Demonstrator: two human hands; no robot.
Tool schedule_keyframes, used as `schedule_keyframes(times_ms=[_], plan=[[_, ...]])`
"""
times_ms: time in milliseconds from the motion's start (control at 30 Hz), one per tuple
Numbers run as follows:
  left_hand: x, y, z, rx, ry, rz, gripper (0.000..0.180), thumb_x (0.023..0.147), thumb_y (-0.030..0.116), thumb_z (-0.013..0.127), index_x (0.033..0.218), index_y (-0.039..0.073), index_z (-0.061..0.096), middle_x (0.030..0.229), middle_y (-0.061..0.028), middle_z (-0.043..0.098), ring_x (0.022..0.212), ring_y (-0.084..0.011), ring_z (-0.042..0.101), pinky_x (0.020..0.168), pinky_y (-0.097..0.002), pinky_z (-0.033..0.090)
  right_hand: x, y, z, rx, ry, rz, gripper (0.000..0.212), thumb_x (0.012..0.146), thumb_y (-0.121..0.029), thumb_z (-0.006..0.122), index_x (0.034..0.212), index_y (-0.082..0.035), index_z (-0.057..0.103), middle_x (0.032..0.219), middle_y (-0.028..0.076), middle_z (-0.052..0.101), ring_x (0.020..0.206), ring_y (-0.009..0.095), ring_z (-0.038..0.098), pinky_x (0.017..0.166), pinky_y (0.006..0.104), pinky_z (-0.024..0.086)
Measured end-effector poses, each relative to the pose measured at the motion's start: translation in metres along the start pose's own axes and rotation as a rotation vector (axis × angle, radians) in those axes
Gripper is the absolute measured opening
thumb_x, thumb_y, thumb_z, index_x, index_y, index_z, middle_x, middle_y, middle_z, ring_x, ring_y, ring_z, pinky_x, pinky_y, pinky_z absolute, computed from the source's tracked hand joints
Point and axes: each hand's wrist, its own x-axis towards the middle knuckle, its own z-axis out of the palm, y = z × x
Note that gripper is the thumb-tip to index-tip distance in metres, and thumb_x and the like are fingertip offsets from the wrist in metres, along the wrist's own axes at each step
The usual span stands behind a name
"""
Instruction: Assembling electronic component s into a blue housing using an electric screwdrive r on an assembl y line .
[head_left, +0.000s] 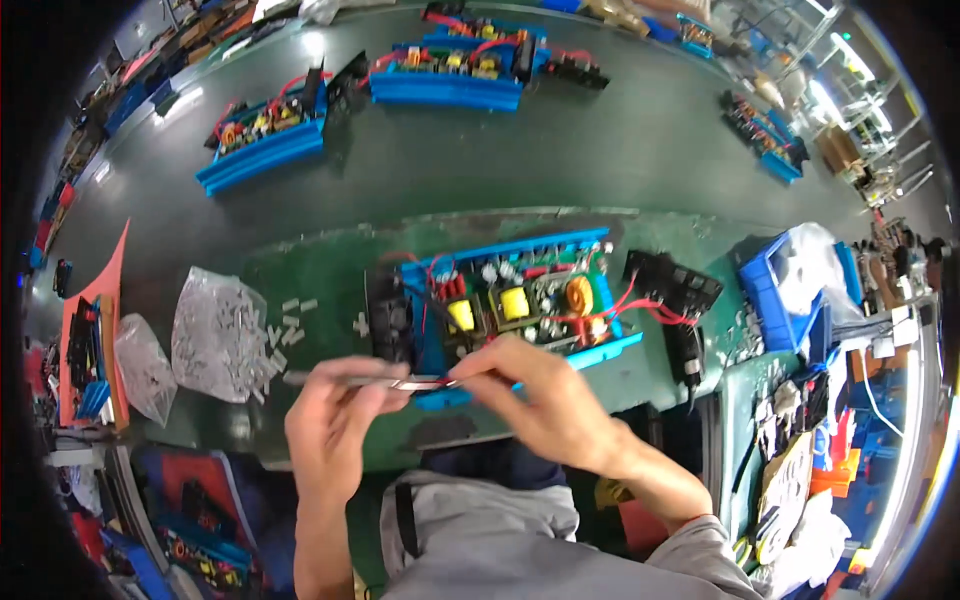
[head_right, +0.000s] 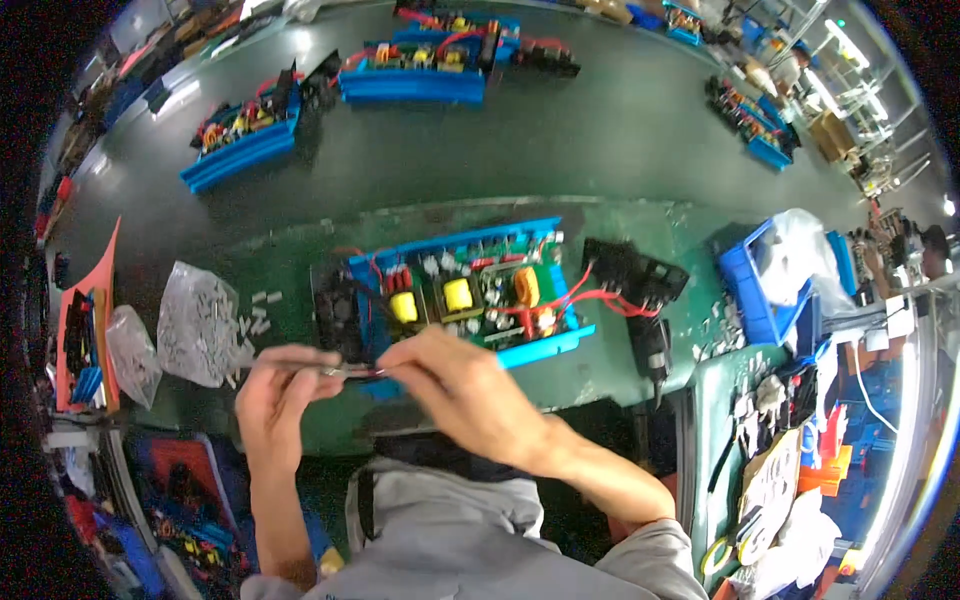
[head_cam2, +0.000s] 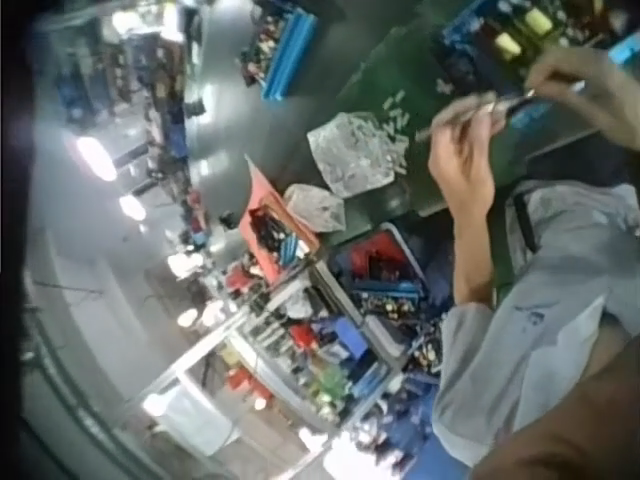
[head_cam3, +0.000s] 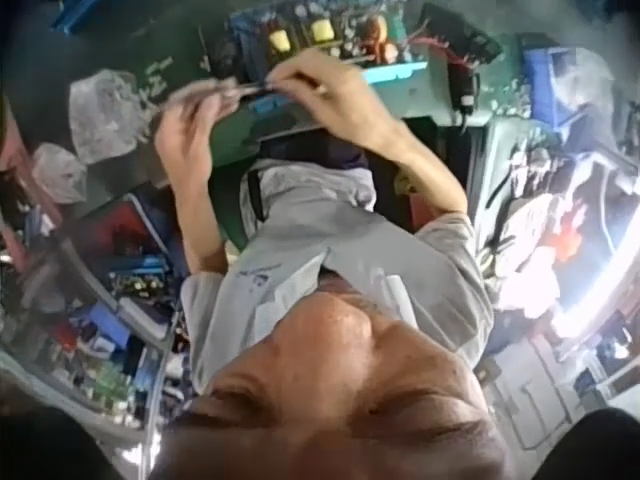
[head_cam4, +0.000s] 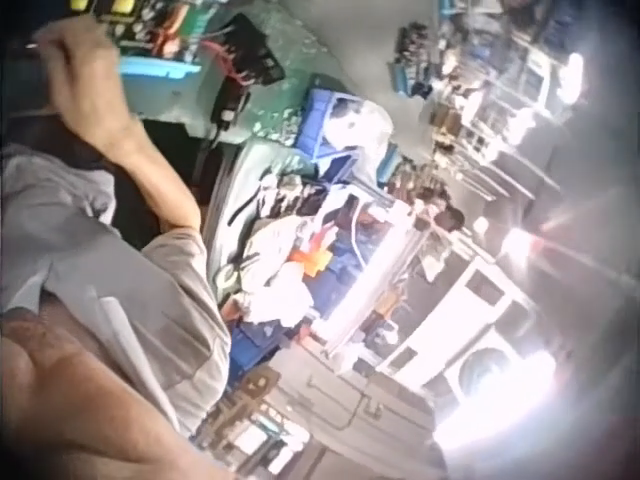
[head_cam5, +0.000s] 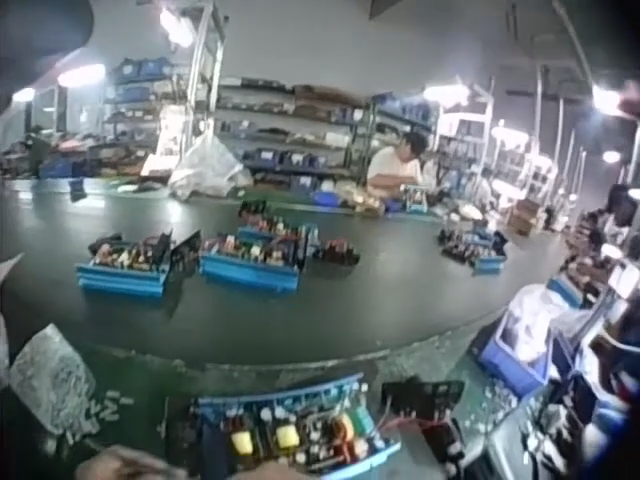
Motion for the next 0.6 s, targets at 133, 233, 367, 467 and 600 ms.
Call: schedule_keyframes(times_ms=[133, 233, 367, 467, 600], plan=[[0.017, -0.001, 0.042, -0.080, -0.161, -0.062, 0.022, 0.099, 0.001, 0.061, 0.119, -0.008, 0.059, 0.108, -0.0178, 0.070, 0.099, -0.0240, 0.072, 0.089, -0.0340, 0.059, -0.030, 0.010, -0.024, 0.032, 0.056, 0.161, 0.019, 0.101, -0.002, 0.055, 0.115, 0.000, 0.067, 0.097, 0.009, 0.062, 0.079, 0.016, 0.063, 0.068, 0.0278, 0.053], [0.019, -0.003, 0.058, -0.064, -0.194, -0.088, 0.023, 0.099, 0.004, 0.063, 0.118, -0.008, 0.060, 0.108, -0.0167, 0.070, 0.098, -0.0238, 0.072, 0.089, -0.0340, 0.059, -0.039, 0.014, -0.032, 0.018, 0.098, 0.178, 0.019, 0.101, -0.001, 0.054, 0.115, 0.000, 0.067, 0.095, 0.008, 0.062, 0.078, 0.015, 0.062, 0.068, 0.0283, 0.052], [0.018, -0.005, 0.071, -0.034, -0.197, -0.100, 0.023, 0.099, 0.006, 0.065, 0.116, -0.008, 0.061, 0.107, -0.0160, 0.070, 0.096, -0.0233, 0.072, 0.087, -0.0329, 0.059, -0.047, 0.018, -0.037, 0.020, 0.134, 0.188, 0.018, 0.101, 0.000, 0.055, 0.114, 0.000, 0.067, 0.094, 0.008, 0.061, 0.080, 0.016, 0.063, 0.067, 0.0284, 0.052], [0.015, -0.010, 0.075, -0.005, -0.214, -0.131, 0.020, 0.099, 0.006, 0.065, 0.113, -0.008, 0.062, 0.106, -0.0155, 0.070, 0.094, -0.0223, 0.072, 0.084, -0.0311, 0.059, -0.054, 0.021, -0.038, 0.006, 0.153, 0.157, 0.017, 0.099, 0.000, 0.058, 0.112, -0.001, 0.068, 0.095, 0.009, 0.064, 0.081, 0.017, 0.064, 0.070, 0.0296, 0.053], [0.008, -0.013, 0.077, 0.129, -0.169, -0.069, 0.018, 0.099, 0.008, 0.064, 0.111, -0.006, 0.062, 0.100, -0.0142, 0.071, 0.087, -0.0205, 0.072, 0.078, -0.0306, 0.058, -0.078, 0.037, -0.053, -0.360, 0.541, 0.048, 0.019, 0.091, 0.002, 0.066, 0.109, -0.002, 0.069, 0.096, 0.011, 0.068, 0.085, 0.023, 0.065, 0.076, 0.0339, 0.052]])
